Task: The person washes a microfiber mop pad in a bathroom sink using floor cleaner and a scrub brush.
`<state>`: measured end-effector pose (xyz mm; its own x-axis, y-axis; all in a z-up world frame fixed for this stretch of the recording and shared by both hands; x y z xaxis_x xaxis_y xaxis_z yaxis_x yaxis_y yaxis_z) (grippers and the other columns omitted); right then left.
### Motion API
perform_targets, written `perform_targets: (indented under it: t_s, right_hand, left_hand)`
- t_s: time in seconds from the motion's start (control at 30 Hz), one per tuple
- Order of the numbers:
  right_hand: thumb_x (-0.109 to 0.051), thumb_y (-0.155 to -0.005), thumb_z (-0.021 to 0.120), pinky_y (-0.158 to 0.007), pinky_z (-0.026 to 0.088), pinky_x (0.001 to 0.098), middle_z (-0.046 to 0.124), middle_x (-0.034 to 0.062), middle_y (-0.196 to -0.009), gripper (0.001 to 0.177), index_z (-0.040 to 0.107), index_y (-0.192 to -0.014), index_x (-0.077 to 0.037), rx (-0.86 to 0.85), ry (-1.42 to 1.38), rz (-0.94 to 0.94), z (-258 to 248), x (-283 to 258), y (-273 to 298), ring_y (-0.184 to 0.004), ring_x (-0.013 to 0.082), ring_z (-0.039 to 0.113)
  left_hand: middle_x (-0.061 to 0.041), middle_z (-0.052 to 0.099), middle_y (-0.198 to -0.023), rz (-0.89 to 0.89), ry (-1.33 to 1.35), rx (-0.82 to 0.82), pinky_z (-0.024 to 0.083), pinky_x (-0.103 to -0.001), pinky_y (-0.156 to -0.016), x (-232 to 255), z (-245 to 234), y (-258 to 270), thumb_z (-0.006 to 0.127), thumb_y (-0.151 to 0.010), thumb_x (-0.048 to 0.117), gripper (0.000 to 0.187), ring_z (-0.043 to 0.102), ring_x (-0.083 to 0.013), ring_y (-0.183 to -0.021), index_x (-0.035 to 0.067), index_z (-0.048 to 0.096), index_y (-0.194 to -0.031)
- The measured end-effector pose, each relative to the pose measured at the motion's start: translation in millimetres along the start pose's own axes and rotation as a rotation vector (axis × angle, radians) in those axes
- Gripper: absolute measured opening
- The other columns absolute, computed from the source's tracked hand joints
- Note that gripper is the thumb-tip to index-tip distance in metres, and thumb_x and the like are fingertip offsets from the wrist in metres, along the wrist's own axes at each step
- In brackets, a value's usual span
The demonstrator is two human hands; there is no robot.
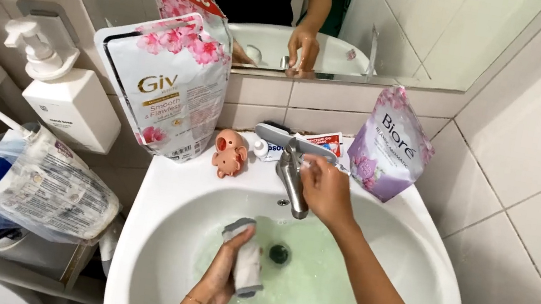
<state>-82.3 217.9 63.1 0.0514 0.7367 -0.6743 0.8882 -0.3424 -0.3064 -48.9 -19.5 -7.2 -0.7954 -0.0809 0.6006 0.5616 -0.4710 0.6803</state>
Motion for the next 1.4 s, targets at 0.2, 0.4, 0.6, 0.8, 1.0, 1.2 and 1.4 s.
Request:
perform_targets:
  t_s: [0.2,0.4,0.6,0.8,1.0,1.2,1.4]
  right_hand:
    - [-0.027,-0.09,0.075,-0.066,0.061,0.0329,0.078,0.0121,-0.082,0.032,0.072,-0.111,-0.003,0.055,-0.186,-0.065,-2,-21,-20,-0.072,0.0192,0.078]
    - [-0.012,-0.085,0.076,-0.077,0.057,0.0398,0.077,0.0126,-0.082,0.016,0.078,-0.098,-0.005,-0.117,0.191,-0.125,-16,-31,-37,-0.076,0.0271,0.075]
    - [-0.002,-0.082,0.073,-0.073,0.057,0.0435,0.074,0.0115,-0.084,0.014,0.076,-0.094,-0.007,0.138,0.257,-0.35,-16,-2,-28,-0.078,0.0306,0.072]
    - [-0.01,-0.086,0.078,-0.06,0.05,0.0346,0.064,0.0059,-0.078,0.014,0.067,-0.093,-0.006,0.397,-0.311,0.17,20,40,52,-0.068,0.0188,0.058]
    - [-0.05,-0.089,0.066,-0.075,0.057,0.0366,0.065,0.0084,-0.094,0.051,0.061,-0.118,-0.008,-0.343,-0.888,0.784,69,36,124,-0.08,0.0185,0.064]
    - [-0.061,-0.082,0.073,-0.105,0.047,0.0438,0.054,0.0133,-0.14,0.099,0.027,-0.154,-0.011,-0.429,-0.725,0.833,60,24,126,-0.127,0.0251,0.055]
    - [-0.028,-0.073,0.087,-0.104,0.048,0.0403,0.052,0.0151,-0.142,0.114,0.013,-0.158,-0.016,-0.331,-0.508,0.743,49,61,127,-0.13,0.0271,0.054]
  left_hand:
    - [-0.008,0.069,-0.119,0.091,0.111,-0.028,0.052,-0.042,-0.095,7,12,-1,0.049,-0.092,0.059,0.064,0.065,-0.0241,-0.105,0.014,0.059,-0.136]
    - [-0.01,0.068,-0.129,0.19,0.287,-0.153,0.051,-0.042,-0.101,0,-4,-37,0.038,-0.099,0.052,0.063,0.066,-0.0251,-0.112,0.008,0.058,-0.139]
    - [-0.005,0.068,-0.111,0.211,0.223,-0.099,0.057,-0.044,-0.09,51,-16,15,0.048,-0.093,0.061,0.06,0.067,-0.0219,-0.098,0.015,0.06,-0.129]
    - [-0.005,0.069,-0.109,0.453,0.014,0.152,0.056,-0.037,-0.083,63,-46,13,0.081,-0.08,0.047,0.066,0.064,-0.0189,-0.096,0.005,0.062,-0.128]
    - [-0.01,0.064,-0.124,0.382,-0.167,0.252,0.054,-0.036,-0.092,18,-43,-54,0.068,-0.089,0.05,0.076,0.064,-0.0196,-0.108,0.002,0.044,-0.144]
    - [-0.012,0.067,-0.121,0.177,-0.13,-0.058,0.054,-0.036,-0.091,-26,-4,-92,0.063,-0.095,0.029,0.059,0.066,-0.0227,-0.105,0.007,0.042,-0.146]
    - [-0.007,0.07,-0.107,0.159,0.006,-0.158,0.056,-0.035,-0.081,-45,11,-112,0.057,-0.102,0.025,0.033,0.066,-0.0185,-0.091,0.002,0.063,-0.126]
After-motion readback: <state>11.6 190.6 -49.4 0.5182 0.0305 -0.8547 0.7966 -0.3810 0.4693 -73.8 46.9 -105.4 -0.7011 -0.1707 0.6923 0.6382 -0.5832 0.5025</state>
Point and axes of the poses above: each hand's wrist, its own y-axis away from the middle knuckle, its own z-axis out of the palm, x = y × z, the point moved 1 cm from there along -y, towards the middle knuckle
